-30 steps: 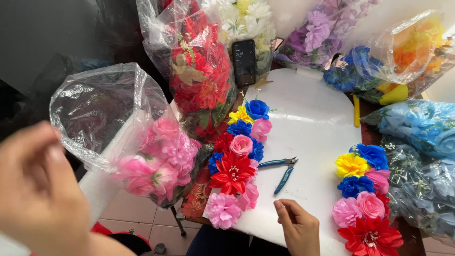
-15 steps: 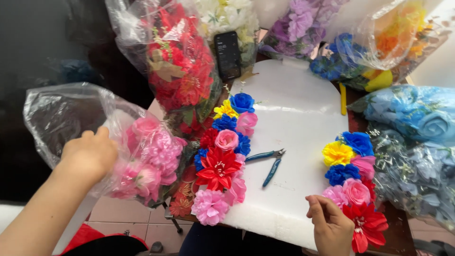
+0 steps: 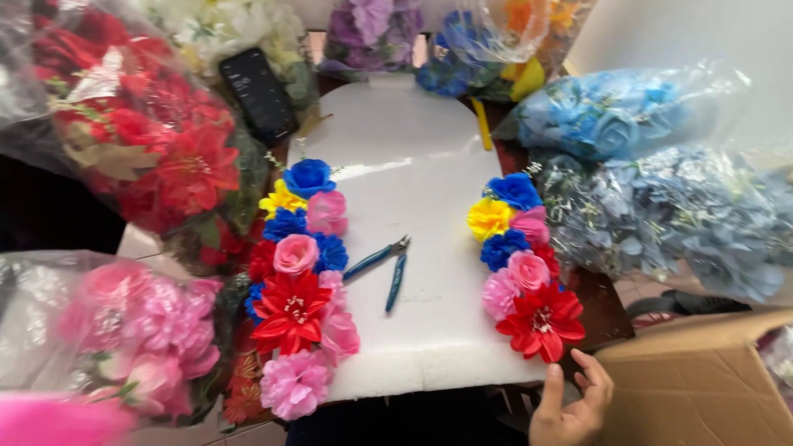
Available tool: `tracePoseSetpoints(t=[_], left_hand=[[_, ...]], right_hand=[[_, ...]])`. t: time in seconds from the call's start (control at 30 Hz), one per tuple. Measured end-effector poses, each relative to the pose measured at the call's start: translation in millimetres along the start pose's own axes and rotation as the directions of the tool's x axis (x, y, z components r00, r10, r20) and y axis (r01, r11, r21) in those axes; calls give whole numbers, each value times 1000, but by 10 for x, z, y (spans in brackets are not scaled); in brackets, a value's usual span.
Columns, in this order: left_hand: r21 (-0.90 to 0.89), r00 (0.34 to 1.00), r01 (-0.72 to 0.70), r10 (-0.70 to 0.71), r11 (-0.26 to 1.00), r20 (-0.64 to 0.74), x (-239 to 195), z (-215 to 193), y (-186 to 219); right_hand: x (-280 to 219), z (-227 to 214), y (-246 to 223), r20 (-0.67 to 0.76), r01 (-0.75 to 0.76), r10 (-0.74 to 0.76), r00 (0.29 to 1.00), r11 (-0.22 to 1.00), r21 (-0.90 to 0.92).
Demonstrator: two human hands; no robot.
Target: Trimming the stems of artificial flowers with pliers and arranging them on a foam template to create a floral display.
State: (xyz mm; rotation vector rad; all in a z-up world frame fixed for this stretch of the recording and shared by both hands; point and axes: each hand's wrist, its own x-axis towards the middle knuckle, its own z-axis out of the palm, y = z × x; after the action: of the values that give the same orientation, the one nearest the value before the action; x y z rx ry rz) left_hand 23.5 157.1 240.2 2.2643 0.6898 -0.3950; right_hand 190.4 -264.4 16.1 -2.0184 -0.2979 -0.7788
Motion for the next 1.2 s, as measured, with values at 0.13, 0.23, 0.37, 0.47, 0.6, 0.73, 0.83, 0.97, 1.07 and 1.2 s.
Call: tracePoseSetpoints(t=[0.13,0.23,0.37,0.47,0.6,0.73,0.83,0.97,1.07,1.2], left_hand=[[-358,974,-213,224,909,-11,386,986,545],[-597,931,-330,356,731,-80,830,1744,838],[-735,948,-149,307,661,84,1456,2582,981],[-784,953,21,224,620,204,1807,2906,1051],[-797,949,155,137,583,284,1981,3043,1170],[-763,960,159,83,626,268,2070,3194,1134],[-734,965,152,62,662,255,2074,3182,1136],[-685,962,163,41,710,271,1992,3034,1210],[-611,969,84,78,787,234,2010,3101,1198],[-613,973,32,116,789,200,2002,3192,1180]], right_hand=[[-241,-26,59,25,1,1,1000,996,-84],[-354,11,134,54,-44,46,997,998,-37],[-434,52,369,126,-205,186,974,965,163],[-388,52,353,229,-331,281,932,916,225],[-398,66,432,243,-338,286,927,917,213],[-394,72,449,263,-452,400,878,875,176],[-427,94,466,230,-387,352,907,913,128],[-457,141,487,177,-286,265,948,952,108],[-465,158,503,157,-260,244,957,961,96],[-466,172,483,146,-218,206,968,973,73]])
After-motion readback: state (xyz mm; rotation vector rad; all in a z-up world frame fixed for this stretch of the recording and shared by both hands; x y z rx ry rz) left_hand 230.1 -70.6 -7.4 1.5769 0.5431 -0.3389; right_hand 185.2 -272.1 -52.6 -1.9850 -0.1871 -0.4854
